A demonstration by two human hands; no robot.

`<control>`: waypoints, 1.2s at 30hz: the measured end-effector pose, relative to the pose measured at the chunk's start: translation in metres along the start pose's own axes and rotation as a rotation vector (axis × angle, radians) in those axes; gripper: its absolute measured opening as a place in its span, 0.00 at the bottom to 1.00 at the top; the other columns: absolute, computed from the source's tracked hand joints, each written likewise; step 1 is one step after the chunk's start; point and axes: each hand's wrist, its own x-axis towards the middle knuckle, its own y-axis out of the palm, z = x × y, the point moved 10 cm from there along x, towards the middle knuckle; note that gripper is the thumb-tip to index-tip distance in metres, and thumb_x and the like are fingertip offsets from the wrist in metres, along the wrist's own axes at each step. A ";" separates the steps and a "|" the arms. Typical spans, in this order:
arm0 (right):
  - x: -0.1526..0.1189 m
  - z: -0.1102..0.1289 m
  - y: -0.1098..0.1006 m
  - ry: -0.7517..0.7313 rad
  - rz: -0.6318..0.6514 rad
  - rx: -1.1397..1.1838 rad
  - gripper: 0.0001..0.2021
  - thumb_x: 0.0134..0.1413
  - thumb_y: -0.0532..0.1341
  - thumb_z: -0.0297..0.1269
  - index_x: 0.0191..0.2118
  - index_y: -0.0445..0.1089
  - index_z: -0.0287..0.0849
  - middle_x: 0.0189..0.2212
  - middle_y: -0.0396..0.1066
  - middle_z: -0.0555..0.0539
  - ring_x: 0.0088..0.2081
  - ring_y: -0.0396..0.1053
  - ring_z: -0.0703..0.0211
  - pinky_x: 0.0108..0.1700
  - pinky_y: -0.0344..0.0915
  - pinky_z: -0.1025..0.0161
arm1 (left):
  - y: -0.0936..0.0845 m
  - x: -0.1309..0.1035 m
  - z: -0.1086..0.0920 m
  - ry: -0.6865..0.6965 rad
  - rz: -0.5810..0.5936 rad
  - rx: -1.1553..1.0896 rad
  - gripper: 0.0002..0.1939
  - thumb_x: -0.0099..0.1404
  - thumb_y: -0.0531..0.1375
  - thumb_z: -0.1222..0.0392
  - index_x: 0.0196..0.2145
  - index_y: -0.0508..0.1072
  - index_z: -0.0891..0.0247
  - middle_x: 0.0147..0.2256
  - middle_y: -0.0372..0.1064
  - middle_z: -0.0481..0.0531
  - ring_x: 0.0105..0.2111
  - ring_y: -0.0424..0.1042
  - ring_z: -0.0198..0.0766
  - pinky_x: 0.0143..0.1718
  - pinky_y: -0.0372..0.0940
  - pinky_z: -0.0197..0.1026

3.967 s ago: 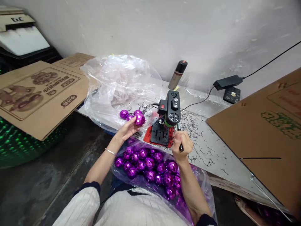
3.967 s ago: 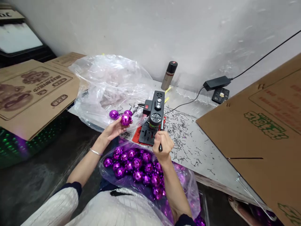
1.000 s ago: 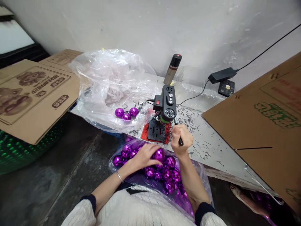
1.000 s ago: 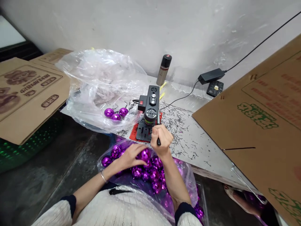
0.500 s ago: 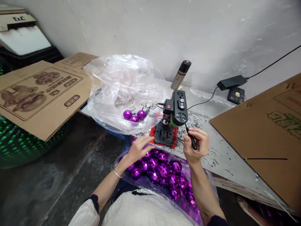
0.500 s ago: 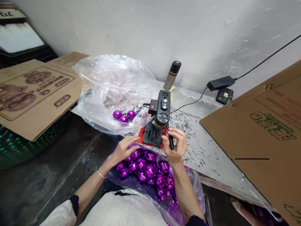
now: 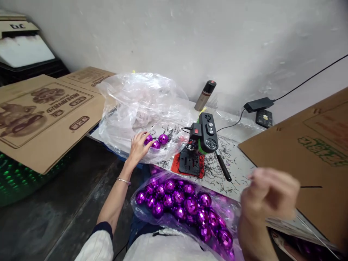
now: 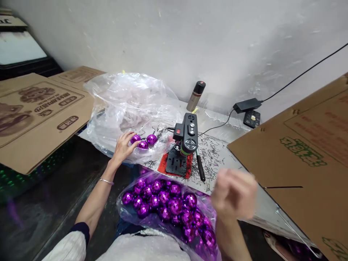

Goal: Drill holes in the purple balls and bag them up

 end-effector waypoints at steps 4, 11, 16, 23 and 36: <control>0.085 -0.030 0.069 0.179 0.273 0.044 0.06 0.60 0.66 0.44 0.37 0.77 0.50 0.37 0.74 0.47 0.38 0.72 0.54 0.37 0.68 0.54 | 0.005 0.003 0.001 -0.040 -0.034 0.034 0.20 0.68 0.63 0.48 0.52 0.76 0.60 0.55 0.72 0.63 0.57 0.69 0.55 0.58 0.62 0.55; 0.077 -0.041 0.214 -0.133 0.979 0.014 0.13 0.56 0.68 0.53 0.32 0.79 0.50 0.39 0.77 0.46 0.46 0.67 0.50 0.49 0.63 0.49 | -0.006 -0.009 0.019 -0.055 -0.084 0.075 0.20 0.69 0.60 0.45 0.51 0.77 0.60 0.54 0.73 0.63 0.56 0.69 0.54 0.57 0.63 0.54; 0.068 -0.060 0.255 -0.151 1.252 0.006 0.20 0.46 0.71 0.60 0.36 0.80 0.50 0.38 0.78 0.45 0.49 0.69 0.47 0.52 0.62 0.47 | -0.021 -0.015 0.032 -0.073 -0.067 0.080 0.22 0.70 0.58 0.43 0.51 0.77 0.60 0.53 0.74 0.62 0.54 0.71 0.53 0.56 0.64 0.54; 0.060 -0.067 0.273 -0.119 1.534 0.186 0.24 0.47 0.69 0.62 0.41 0.80 0.48 0.36 0.80 0.47 0.37 0.75 0.56 0.40 0.68 0.57 | -0.037 -0.012 -0.009 -0.001 -0.099 -0.005 0.20 0.72 0.56 0.45 0.53 0.76 0.59 0.52 0.75 0.59 0.54 0.72 0.49 0.59 0.62 0.53; 0.073 -0.056 0.264 -0.060 1.436 0.204 0.20 0.50 0.69 0.56 0.43 0.80 0.48 0.40 0.80 0.47 0.41 0.77 0.54 0.42 0.73 0.56 | -0.028 -0.006 0.007 -0.024 -0.029 -0.046 0.22 0.70 0.59 0.44 0.54 0.75 0.61 0.53 0.75 0.61 0.55 0.72 0.49 0.59 0.64 0.51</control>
